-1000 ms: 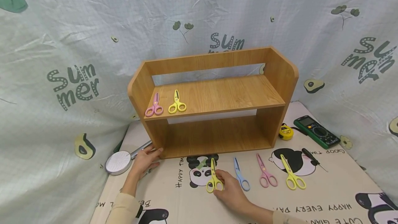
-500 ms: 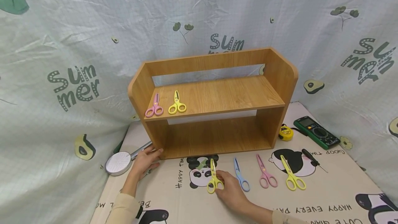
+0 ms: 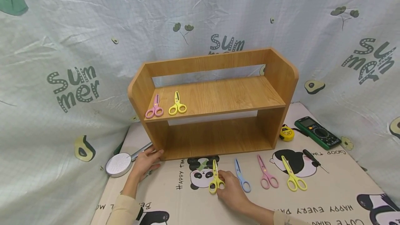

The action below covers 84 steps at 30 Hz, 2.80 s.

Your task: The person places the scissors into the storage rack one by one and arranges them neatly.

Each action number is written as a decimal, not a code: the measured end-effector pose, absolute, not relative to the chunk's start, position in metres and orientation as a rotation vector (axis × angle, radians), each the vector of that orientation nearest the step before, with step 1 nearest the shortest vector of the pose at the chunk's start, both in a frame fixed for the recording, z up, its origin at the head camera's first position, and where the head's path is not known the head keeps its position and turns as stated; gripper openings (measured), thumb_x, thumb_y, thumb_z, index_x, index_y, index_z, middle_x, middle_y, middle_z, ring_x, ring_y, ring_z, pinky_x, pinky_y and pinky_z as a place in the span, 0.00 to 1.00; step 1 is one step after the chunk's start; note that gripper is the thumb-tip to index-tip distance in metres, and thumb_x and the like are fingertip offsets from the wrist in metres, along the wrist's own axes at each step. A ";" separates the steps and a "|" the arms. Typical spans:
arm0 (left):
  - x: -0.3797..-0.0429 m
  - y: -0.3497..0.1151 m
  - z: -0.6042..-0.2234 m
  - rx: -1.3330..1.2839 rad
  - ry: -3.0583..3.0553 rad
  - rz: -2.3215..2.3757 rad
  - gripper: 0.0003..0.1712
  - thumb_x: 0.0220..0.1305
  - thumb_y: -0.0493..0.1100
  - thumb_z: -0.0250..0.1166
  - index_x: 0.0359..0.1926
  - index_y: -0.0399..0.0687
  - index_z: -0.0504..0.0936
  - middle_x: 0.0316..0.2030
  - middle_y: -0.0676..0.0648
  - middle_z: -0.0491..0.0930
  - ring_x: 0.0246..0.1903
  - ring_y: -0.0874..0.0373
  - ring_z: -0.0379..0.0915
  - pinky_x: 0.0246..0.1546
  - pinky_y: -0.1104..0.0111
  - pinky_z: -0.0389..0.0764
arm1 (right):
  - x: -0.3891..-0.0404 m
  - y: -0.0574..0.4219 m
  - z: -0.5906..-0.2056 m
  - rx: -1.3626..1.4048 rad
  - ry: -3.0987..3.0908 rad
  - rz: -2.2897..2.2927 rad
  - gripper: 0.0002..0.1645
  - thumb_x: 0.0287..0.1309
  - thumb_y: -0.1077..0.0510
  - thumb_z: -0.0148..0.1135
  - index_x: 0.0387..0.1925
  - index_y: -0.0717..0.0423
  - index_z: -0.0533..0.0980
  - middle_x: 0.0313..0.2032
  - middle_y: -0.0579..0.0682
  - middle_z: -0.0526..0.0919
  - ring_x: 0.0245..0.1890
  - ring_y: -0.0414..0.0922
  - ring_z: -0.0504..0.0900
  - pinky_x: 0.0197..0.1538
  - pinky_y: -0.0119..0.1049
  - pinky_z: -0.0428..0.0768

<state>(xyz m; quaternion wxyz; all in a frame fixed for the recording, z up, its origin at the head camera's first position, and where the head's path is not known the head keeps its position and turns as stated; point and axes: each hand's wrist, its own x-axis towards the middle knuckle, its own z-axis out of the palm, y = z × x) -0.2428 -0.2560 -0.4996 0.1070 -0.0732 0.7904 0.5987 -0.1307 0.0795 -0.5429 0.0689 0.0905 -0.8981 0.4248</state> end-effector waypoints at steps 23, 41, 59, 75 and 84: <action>-0.245 -0.257 -0.502 -0.215 2.341 1.738 0.40 0.75 0.47 0.64 0.79 0.37 0.59 0.72 0.27 0.68 0.68 0.30 0.71 0.61 0.44 0.83 | -0.128 0.079 -0.539 0.237 -2.684 1.296 0.35 0.35 0.74 0.67 0.55 0.71 0.79 0.40 0.51 0.83 0.39 0.42 0.80 0.43 0.31 0.83; -0.244 -0.258 -0.503 -0.201 2.342 1.747 0.39 0.75 0.48 0.65 0.78 0.37 0.62 0.72 0.27 0.67 0.70 0.32 0.70 0.61 0.46 0.83 | -0.123 0.084 -0.526 0.138 -2.599 1.645 0.34 0.39 0.74 0.64 0.56 0.74 0.78 0.43 0.57 0.88 0.38 0.44 0.86 0.39 0.25 0.85; -0.245 -0.260 -0.503 -0.171 2.310 1.769 0.39 0.76 0.46 0.63 0.79 0.35 0.59 0.72 0.25 0.66 0.70 0.29 0.69 0.63 0.45 0.82 | -0.104 0.095 -0.413 0.200 -2.543 1.771 0.26 0.49 0.69 0.71 0.53 0.65 0.82 0.40 0.52 0.87 0.42 0.44 0.84 0.41 0.24 0.87; -0.246 -0.263 -0.503 -0.172 2.327 1.740 0.42 0.76 0.48 0.63 0.79 0.35 0.57 0.73 0.24 0.65 0.69 0.29 0.69 0.61 0.46 0.83 | -0.158 0.103 -0.330 0.323 -2.526 1.626 0.28 0.59 0.63 0.67 0.63 0.63 0.77 0.50 0.56 0.88 0.43 0.48 0.85 0.42 0.29 0.86; -0.244 -0.260 -0.505 -0.164 2.321 1.747 0.41 0.76 0.47 0.63 0.80 0.36 0.57 0.73 0.24 0.64 0.69 0.28 0.69 0.62 0.44 0.82 | -0.208 0.082 -0.307 0.290 -2.540 1.603 0.33 0.57 0.63 0.67 0.65 0.65 0.75 0.56 0.59 0.85 0.47 0.51 0.84 0.40 0.29 0.83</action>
